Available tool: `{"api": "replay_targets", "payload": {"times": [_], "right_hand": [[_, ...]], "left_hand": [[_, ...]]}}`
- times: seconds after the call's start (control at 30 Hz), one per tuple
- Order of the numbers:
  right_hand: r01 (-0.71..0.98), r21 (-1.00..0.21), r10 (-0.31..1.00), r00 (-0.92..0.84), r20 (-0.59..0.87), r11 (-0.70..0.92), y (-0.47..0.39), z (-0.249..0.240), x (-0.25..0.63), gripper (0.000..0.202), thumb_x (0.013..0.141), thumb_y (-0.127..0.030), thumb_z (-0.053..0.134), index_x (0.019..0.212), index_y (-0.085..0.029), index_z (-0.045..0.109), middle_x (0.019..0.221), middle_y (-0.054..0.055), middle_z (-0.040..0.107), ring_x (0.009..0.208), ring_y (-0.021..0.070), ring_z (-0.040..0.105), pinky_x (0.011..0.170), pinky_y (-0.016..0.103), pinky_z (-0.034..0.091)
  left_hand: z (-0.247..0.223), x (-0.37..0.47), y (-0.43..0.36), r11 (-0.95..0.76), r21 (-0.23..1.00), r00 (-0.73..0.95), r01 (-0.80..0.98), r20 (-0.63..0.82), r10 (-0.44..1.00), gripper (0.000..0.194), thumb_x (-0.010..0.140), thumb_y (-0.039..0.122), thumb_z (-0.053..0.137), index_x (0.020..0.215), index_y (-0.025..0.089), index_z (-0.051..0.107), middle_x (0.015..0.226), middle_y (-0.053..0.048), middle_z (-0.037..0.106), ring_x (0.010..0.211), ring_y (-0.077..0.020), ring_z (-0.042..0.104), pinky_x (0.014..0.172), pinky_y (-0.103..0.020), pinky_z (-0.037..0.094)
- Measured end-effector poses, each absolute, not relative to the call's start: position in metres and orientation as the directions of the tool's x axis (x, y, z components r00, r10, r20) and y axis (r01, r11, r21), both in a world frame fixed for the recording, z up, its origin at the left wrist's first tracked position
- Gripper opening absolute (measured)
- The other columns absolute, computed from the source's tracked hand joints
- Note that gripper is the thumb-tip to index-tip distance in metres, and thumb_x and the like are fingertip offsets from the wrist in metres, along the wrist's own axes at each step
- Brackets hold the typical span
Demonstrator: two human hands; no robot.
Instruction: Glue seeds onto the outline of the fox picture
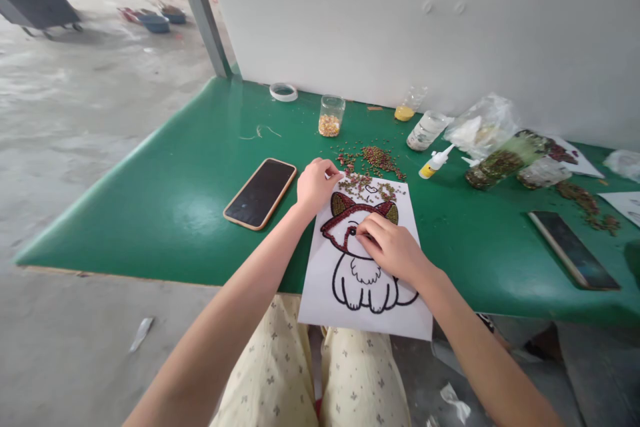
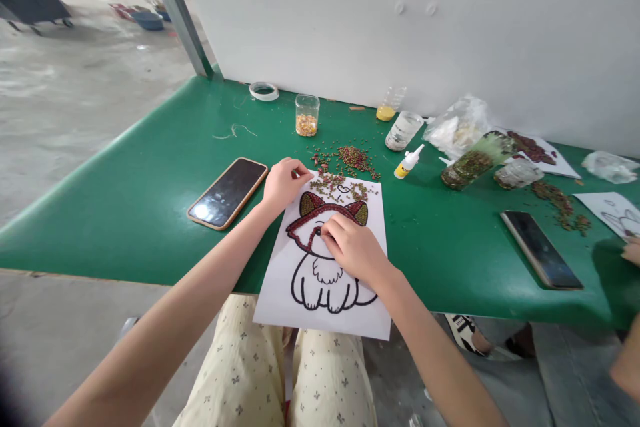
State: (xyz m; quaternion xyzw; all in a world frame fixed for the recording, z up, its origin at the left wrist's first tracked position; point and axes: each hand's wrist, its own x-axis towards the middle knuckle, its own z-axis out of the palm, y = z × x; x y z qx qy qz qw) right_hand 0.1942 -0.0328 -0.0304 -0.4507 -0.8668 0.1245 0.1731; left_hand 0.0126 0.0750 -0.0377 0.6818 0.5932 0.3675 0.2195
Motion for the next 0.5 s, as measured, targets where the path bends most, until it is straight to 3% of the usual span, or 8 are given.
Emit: {"api": "replay_targets", "payload": {"times": [0.13, 0.33, 0.5], "right_hand": [[0.751, -0.356, 0.831, -0.520, 0.198, 0.556, -0.0323, -0.0309, 0.1934, 0.010, 0.092, -0.019, 0.045, 0.087, -0.021, 0.054, 0.091, 0.004, 0.060, 0.079, 0.0160, 0.059, 0.060, 0.026, 0.042], [0.735, -0.456, 0.862, -0.465, 0.201, 0.502, -0.0324, -0.0264, 0.1955, 0.009, 0.092, -0.018, 0.044, 0.086, -0.021, 0.050, 0.090, 0.004, 0.057, 0.074, 0.0148, 0.057, 0.064, 0.026, 0.043], [0.753, -0.409, 0.855, -0.484, 0.186, 0.515, -0.0339, -0.0271, 0.1930, 0.008, 0.091, -0.018, 0.046, 0.086, -0.021, 0.051, 0.090, 0.004, 0.058, 0.075, 0.0153, 0.057, 0.062, 0.026, 0.042]], "left_hand": [[-0.0384, 0.0128, 0.0757, -0.205, 0.736, 0.028, 0.645, 0.246, 0.969, 0.015, 0.078, 0.026, 0.066, 0.066, 0.019, 0.060, 0.080, -0.001, 0.062, 0.068, -0.0126, 0.052, 0.066, -0.026, 0.040], [-0.0389, 0.0130, 0.0766, -0.196, 0.739, 0.026, 0.645, 0.235, 0.972, 0.015, 0.078, 0.026, 0.066, 0.066, 0.019, 0.060, 0.080, -0.001, 0.061, 0.068, -0.0129, 0.053, 0.067, -0.026, 0.040], [-0.0381, 0.0128, 0.0756, -0.204, 0.733, 0.031, 0.649, 0.243, 0.970, 0.014, 0.078, 0.026, 0.066, 0.067, 0.019, 0.061, 0.079, -0.001, 0.061, 0.068, -0.0127, 0.052, 0.066, -0.026, 0.040]]}}
